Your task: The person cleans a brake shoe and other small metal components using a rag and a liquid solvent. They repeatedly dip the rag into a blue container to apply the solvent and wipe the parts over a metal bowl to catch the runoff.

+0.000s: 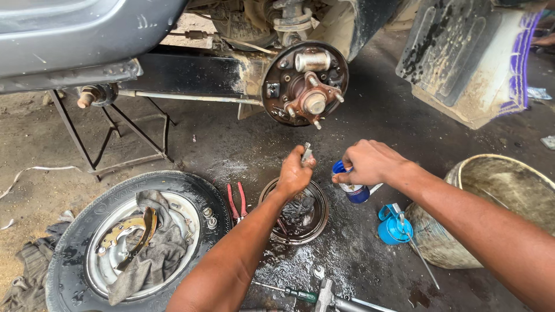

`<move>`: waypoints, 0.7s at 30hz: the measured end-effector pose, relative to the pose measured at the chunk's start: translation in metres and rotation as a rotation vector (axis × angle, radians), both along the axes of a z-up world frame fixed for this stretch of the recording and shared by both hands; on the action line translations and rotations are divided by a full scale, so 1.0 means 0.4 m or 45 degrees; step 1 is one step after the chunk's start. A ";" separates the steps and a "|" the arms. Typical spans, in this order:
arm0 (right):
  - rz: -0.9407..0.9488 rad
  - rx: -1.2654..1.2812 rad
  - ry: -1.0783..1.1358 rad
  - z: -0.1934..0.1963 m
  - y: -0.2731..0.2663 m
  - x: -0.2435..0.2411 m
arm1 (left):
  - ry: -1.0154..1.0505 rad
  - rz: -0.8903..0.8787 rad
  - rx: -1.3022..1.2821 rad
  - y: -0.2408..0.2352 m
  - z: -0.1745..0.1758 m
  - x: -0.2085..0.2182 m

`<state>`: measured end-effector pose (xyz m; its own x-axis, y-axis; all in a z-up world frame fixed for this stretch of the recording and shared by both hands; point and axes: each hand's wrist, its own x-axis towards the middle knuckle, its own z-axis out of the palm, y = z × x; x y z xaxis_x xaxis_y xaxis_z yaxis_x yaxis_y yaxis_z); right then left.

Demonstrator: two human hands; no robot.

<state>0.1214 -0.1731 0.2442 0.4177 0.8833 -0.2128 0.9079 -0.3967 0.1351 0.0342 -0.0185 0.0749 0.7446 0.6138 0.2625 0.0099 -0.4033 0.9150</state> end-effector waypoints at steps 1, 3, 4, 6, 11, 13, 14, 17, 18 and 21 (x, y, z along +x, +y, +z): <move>0.006 -0.012 -0.004 -0.003 -0.002 -0.001 | 0.004 0.007 0.065 -0.003 -0.001 -0.008; 0.028 -0.003 0.005 -0.014 -0.010 -0.007 | -0.017 0.044 0.208 -0.008 -0.001 -0.019; 0.041 0.002 0.007 -0.019 -0.011 -0.008 | -0.040 0.068 0.286 -0.010 -0.002 -0.022; 0.098 0.078 0.032 -0.029 -0.013 -0.005 | -0.083 0.156 0.405 -0.007 -0.007 -0.023; 0.140 0.145 0.045 -0.048 -0.003 0.001 | 0.058 -0.090 0.309 0.018 -0.031 -0.038; 0.148 0.141 0.057 -0.049 0.007 -0.006 | 0.053 -0.045 0.070 0.029 -0.018 -0.071; 0.131 0.111 0.054 -0.052 0.014 -0.010 | 0.054 -0.018 -0.056 0.029 -0.012 -0.098; 0.145 0.047 0.040 -0.068 0.052 -0.023 | 0.308 0.043 0.016 0.098 0.022 -0.204; 0.177 0.048 0.040 -0.077 0.061 -0.030 | 0.372 0.042 -0.117 0.129 0.026 -0.250; 0.176 -0.036 0.023 -0.113 0.105 -0.055 | 0.478 0.067 -0.328 0.257 -0.007 -0.413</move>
